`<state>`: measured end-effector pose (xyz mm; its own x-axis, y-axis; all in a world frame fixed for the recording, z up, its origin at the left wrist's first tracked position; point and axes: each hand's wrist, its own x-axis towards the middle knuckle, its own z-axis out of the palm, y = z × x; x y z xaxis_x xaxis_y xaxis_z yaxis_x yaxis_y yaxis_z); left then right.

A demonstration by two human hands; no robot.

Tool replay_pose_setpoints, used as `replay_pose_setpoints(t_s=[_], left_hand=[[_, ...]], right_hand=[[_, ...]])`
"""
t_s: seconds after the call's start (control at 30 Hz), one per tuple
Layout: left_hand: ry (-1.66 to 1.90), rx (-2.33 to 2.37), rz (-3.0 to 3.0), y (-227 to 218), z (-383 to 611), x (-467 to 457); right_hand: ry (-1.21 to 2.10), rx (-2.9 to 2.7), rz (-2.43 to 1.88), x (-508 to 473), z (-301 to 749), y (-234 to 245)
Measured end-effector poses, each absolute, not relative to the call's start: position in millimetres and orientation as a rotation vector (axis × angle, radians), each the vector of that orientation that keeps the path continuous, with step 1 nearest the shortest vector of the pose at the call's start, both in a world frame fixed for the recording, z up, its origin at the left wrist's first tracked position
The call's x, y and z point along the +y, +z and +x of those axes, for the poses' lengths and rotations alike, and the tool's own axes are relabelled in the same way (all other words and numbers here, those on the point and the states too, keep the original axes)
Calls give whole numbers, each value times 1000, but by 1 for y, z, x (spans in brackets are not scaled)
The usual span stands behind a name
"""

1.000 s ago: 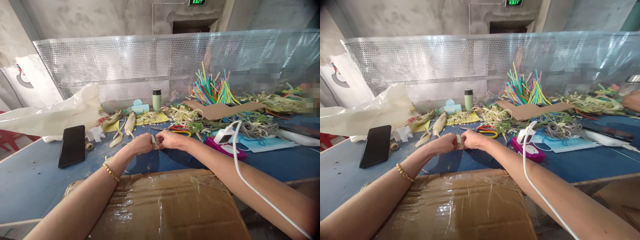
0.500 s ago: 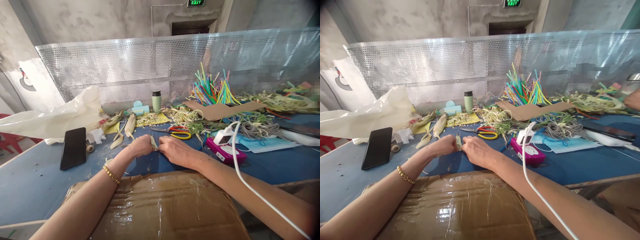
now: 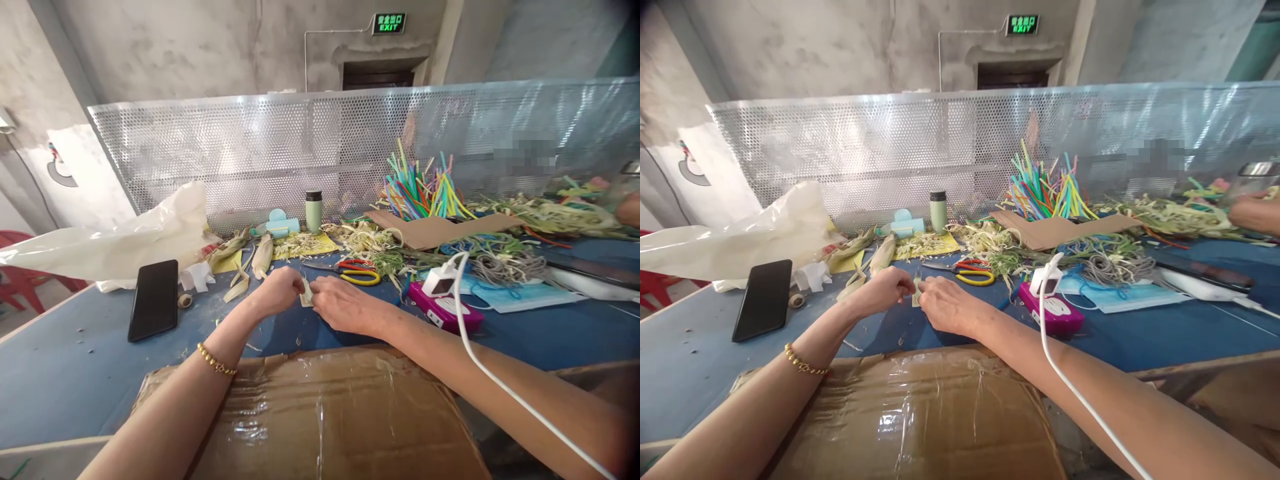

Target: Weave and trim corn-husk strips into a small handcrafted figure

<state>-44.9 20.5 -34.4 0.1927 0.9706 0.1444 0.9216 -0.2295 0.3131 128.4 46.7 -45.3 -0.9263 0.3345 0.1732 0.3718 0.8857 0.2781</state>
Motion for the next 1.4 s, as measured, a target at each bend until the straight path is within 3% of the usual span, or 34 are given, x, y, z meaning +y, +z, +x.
replay_pose_setpoints(t_s=[0.23,0.6,1.1,1.4], left_hand=[[345,1851,2528,-45,-34,12],[-137,1947,2667,-28,-12,-19],[58,1984,2575,-39,-18,-5],[105,1886,2700,-45,-23,0]], right_hand=[[-446,-2934,-564,44,128,-48],[-396,-2884,-512,46,141,-51],[-202,-2945,-543,61,132,-37],[-445,-2946,-435,60,130,-47]])
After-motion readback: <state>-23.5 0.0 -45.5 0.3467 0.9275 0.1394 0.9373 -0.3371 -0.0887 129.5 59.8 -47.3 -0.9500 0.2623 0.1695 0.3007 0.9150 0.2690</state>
